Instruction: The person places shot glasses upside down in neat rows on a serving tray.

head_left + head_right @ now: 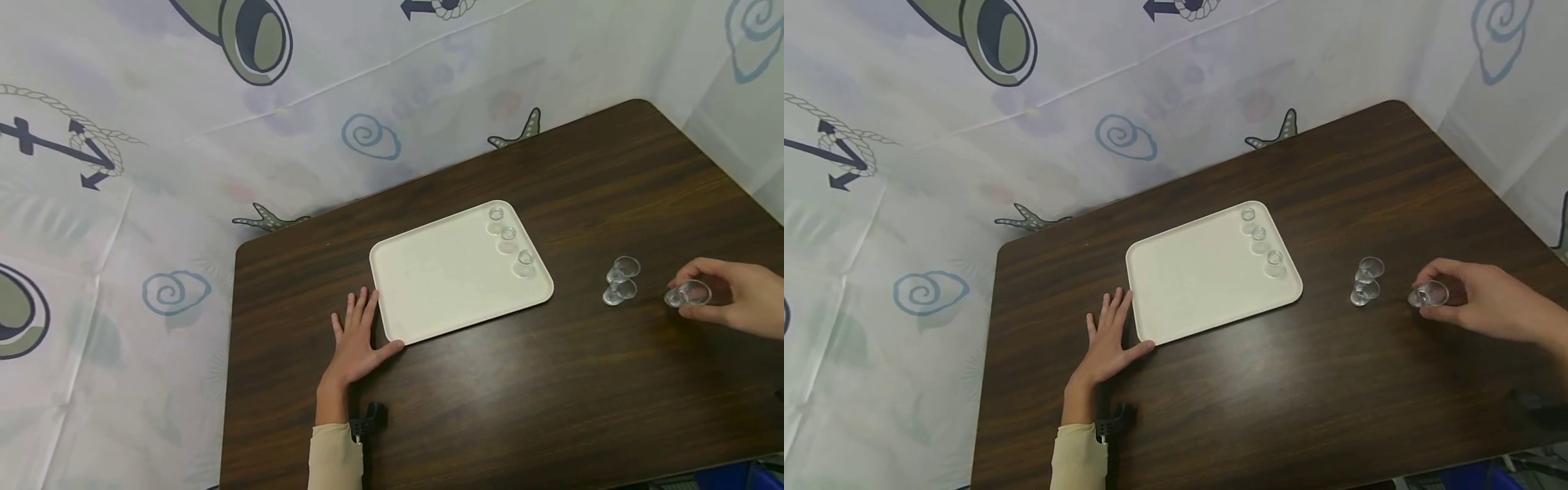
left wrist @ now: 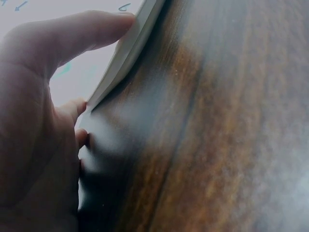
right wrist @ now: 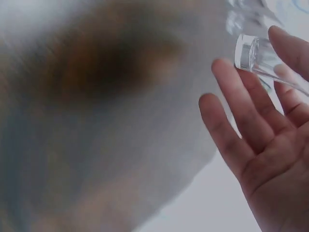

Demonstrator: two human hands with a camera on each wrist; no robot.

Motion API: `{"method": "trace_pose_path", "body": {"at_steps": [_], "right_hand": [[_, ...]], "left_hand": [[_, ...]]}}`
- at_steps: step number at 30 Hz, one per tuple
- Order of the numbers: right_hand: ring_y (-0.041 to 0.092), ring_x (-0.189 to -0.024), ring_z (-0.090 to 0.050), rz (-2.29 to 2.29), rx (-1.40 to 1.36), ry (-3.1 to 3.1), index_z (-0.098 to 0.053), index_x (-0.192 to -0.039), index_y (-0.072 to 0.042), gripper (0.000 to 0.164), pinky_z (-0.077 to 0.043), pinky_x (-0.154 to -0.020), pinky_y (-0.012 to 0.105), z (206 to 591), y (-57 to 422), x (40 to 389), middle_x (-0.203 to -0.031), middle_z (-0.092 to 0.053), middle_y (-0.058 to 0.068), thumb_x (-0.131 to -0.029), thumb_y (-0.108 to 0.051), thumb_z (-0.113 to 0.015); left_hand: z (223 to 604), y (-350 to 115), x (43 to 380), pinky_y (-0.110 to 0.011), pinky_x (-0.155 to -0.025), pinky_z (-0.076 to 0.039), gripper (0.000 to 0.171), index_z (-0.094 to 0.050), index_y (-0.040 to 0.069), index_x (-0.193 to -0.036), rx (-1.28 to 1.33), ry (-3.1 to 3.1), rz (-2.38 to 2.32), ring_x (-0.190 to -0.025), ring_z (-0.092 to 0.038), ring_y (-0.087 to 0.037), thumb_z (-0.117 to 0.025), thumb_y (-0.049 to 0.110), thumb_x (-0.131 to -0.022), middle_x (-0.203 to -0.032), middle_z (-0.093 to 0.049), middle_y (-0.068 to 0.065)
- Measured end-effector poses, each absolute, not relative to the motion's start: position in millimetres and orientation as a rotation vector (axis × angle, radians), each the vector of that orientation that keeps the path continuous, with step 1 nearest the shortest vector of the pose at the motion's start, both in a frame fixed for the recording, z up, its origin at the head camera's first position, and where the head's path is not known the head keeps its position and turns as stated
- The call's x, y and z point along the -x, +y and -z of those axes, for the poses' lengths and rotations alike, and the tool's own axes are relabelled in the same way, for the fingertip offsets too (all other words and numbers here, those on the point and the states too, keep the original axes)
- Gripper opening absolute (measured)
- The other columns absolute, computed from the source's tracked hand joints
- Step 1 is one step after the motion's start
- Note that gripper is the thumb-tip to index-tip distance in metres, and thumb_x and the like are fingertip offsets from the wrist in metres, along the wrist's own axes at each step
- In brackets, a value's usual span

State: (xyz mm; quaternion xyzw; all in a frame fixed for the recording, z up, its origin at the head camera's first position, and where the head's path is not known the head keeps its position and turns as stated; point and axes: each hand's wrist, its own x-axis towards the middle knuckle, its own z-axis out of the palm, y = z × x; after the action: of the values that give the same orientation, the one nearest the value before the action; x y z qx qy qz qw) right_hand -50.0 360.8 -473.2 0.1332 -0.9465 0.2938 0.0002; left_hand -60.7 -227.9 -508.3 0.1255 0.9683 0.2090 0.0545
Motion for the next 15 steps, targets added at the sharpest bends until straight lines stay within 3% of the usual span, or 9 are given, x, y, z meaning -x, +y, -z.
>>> {"method": "trace_pose_path", "body": {"at_steps": [6, 12, 15], "right_hand": [[-0.013, -0.072, -0.060, -1.402, -0.330, -2.629, -0.061, -0.094, 0.002, 0.048, -0.046, -0.057, 0.005, 446, 375, 67, -0.087, -0.063, -0.024, -0.057, 0.030, -0.070], [-0.017, -0.072, -0.055, -1.147, -0.464, -2.611, -0.063, -0.097, 0.003, 0.052, -0.043, -0.062, 0.003, 406, 356, 86, -0.088, -0.059, -0.029, -0.052, 0.026, -0.075], [-0.019, -0.075, -0.051, -0.926, -0.593, -2.660, -0.067, -0.100, -0.003, 0.054, -0.042, -0.064, 0.002, 384, 335, 95, -0.087, -0.059, -0.027, -0.053, 0.016, -0.082]], "left_hand": [[508, -227, 61, -0.068, -0.107, 0.006, 0.101, -0.011, 0.024, -0.156, -0.384, 2.936, -0.640, -0.147, 0.003, -0.032, -0.062, 0.067, -0.079, -0.161, -0.006, -0.004], [509, -228, 61, -0.068, -0.106, 0.007, 0.102, -0.011, 0.025, -0.156, -0.385, 2.937, -0.640, -0.147, 0.003, -0.032, -0.062, 0.067, -0.079, -0.161, -0.007, -0.006], [510, -229, 62, -0.068, -0.106, 0.006, 0.101, -0.010, 0.026, -0.156, -0.381, 2.942, -0.634, -0.147, 0.004, -0.031, -0.061, 0.068, -0.079, -0.161, -0.006, -0.005]]}}
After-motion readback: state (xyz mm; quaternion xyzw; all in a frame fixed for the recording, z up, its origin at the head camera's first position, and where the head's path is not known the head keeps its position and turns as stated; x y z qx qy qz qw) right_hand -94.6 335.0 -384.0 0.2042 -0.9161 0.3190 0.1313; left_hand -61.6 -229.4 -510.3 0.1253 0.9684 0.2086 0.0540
